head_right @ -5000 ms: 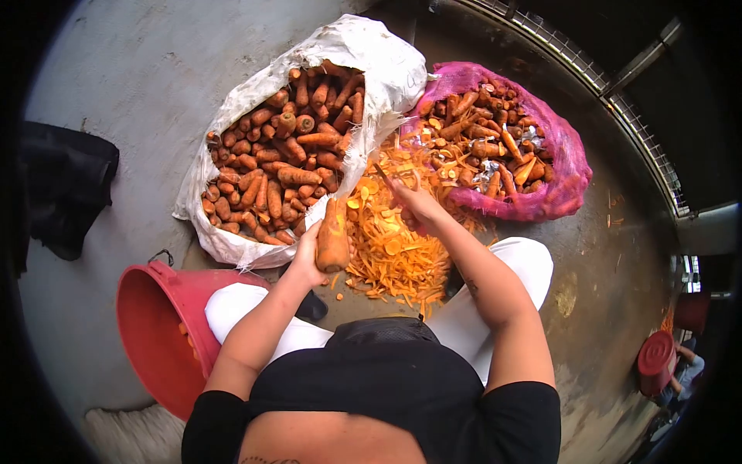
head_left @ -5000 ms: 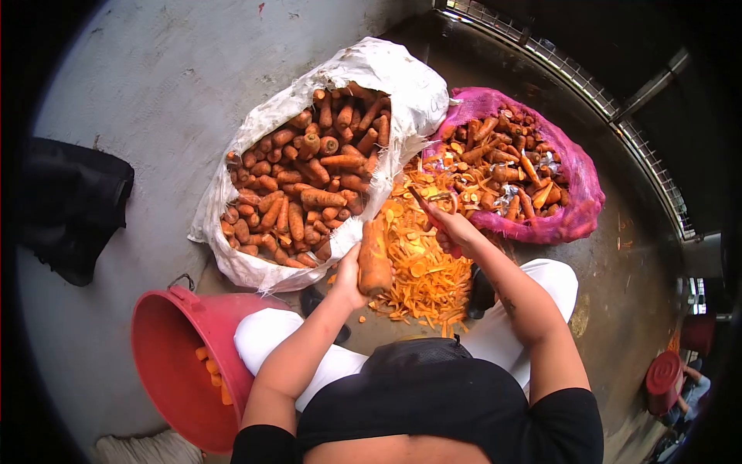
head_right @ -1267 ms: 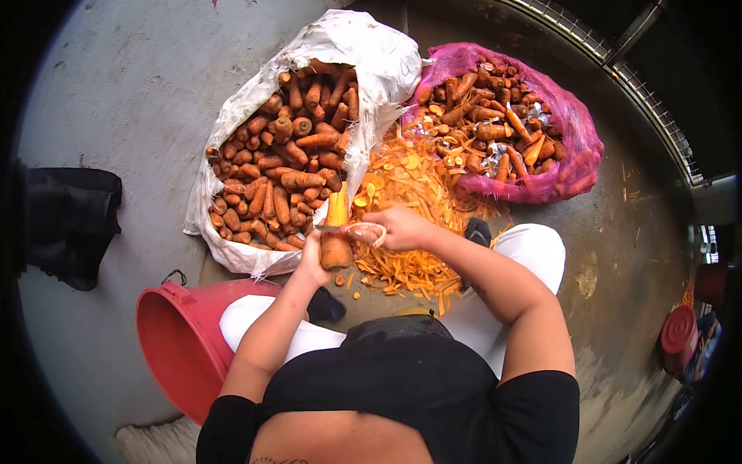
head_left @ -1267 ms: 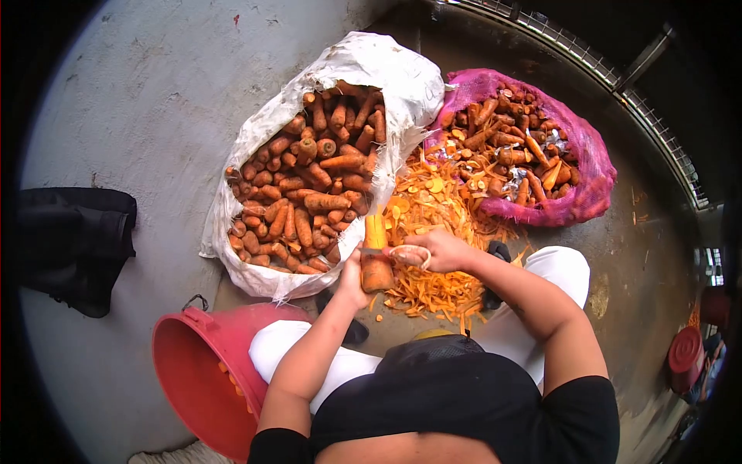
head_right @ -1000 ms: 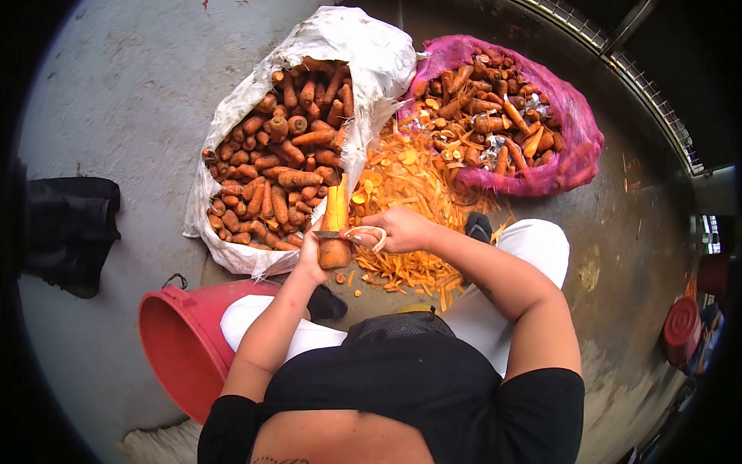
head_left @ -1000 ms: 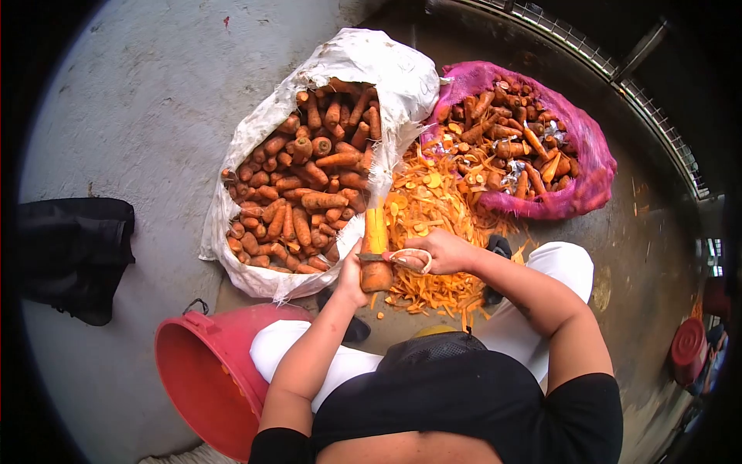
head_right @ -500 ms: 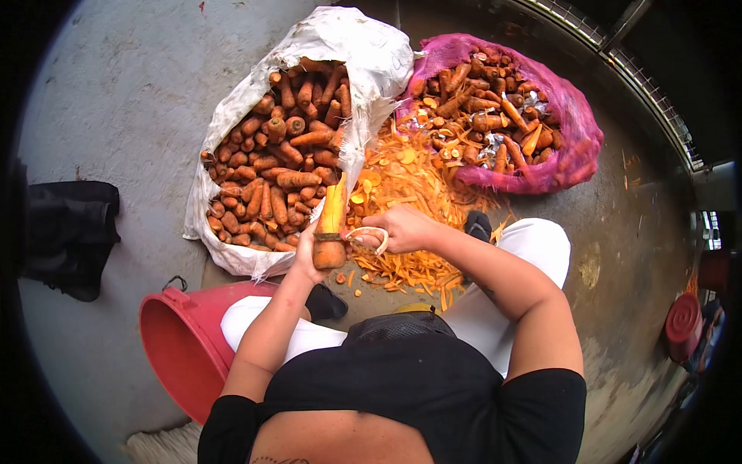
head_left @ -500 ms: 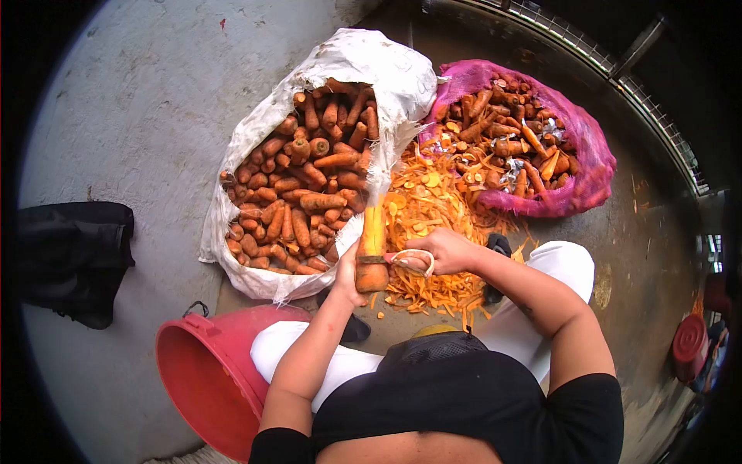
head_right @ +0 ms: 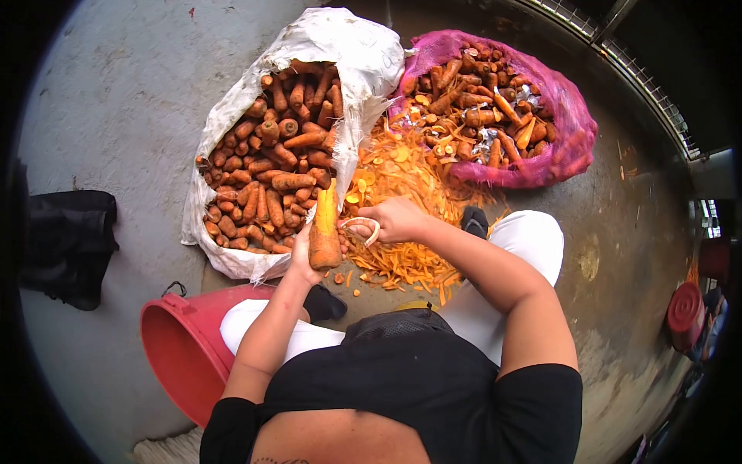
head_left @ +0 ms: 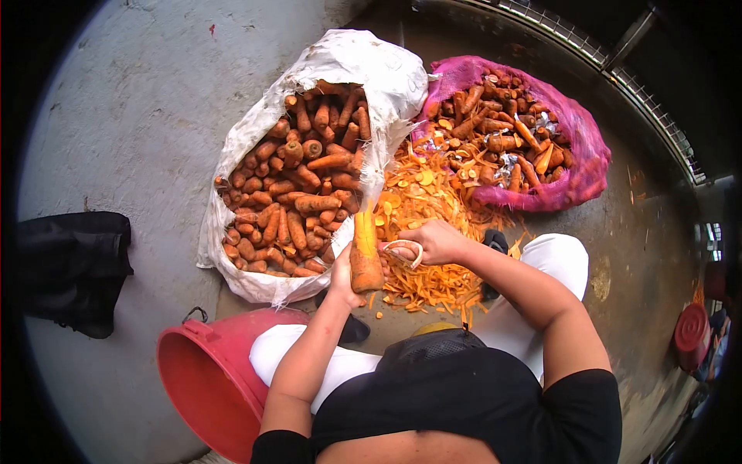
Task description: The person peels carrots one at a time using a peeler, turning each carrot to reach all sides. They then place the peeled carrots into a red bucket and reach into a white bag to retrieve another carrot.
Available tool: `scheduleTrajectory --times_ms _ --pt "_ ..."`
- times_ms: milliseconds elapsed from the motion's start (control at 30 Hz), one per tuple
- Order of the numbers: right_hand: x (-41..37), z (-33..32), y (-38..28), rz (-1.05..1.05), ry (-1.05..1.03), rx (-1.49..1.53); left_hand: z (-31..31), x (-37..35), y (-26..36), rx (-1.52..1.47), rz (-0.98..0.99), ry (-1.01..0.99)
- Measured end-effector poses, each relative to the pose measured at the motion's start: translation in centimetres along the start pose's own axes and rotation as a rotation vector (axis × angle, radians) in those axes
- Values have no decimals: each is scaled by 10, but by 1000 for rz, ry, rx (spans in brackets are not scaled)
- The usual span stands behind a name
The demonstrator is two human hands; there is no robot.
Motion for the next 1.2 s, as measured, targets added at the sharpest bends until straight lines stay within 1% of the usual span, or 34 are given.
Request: scheduleTrajectory --times_ms 133,167,267,367,400,433,467,500,533,567,600,633,667,700,733,767,800,867,967,1100,1200 --pt "4 1 5 47 14 -27 10 -8 2 -36 -44 30" --pt "10 9 24 132 -40 -27 5 -7 -1 10 -54 28" --pt "13 18 80 266 79 -34 14 -25 -15 82 -178 -108" --pt "10 37 95 199 160 69 12 -23 -18 76 -176 -34" --pt "12 33 94 357 68 156 10 -19 -17 70 -159 1" --pt "14 29 93 514 -25 244 8 -15 -15 97 -120 89" --pt "14 26 91 673 -120 332 2 -9 -13 135 -81 113" --pt "12 6 69 912 -131 518 -6 -2 -11 173 -44 138" --pt "13 7 68 820 -106 283 -6 0 -9 212 -8 161" --pt "13 8 69 723 -77 50 -6 -3 -6 195 -25 176" --pt "13 7 69 620 -47 -180 -5 -2 -4 150 -48 115" --pt "14 -3 56 583 -59 -281 -6 -2 -2 106 -71 56" --pt "16 -10 46 520 -10 -162 -5 -3 -1 65 -95 -1" --pt "18 -17 36 455 41 -44 -5 0 -2 88 -49 -20" --pt "19 -19 31 389 93 71 -6 2 -2 18 -65 -32" --pt "20 -9 33 300 133 82 -8 4 -3 -53 -80 -44" --pt "19 -7 27 190 120 30 -8 6 -2 -125 -94 -56" --pt "13 -15 5 106 -38 91 -6 6 1 -110 -88 -90" --pt "3 -15 -4 -31 33 112 -3 3 2 -82 -82 -135" --pt "-4 -18 -5 -108 -41 79 0 3 1 -50 -74 -136" --pt "-2 -10 2 20 -20 62 2 2 -2 -27 -82 -82"
Point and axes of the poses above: each hand's wrist, its own x-axis towards the middle knuckle, its own z-axis out of the palm, y = z × x, the point moved 1 cm from there along x, towards the middle knuckle, and after that the axes turned 10 degrees about -x, right-handed, at the moved point
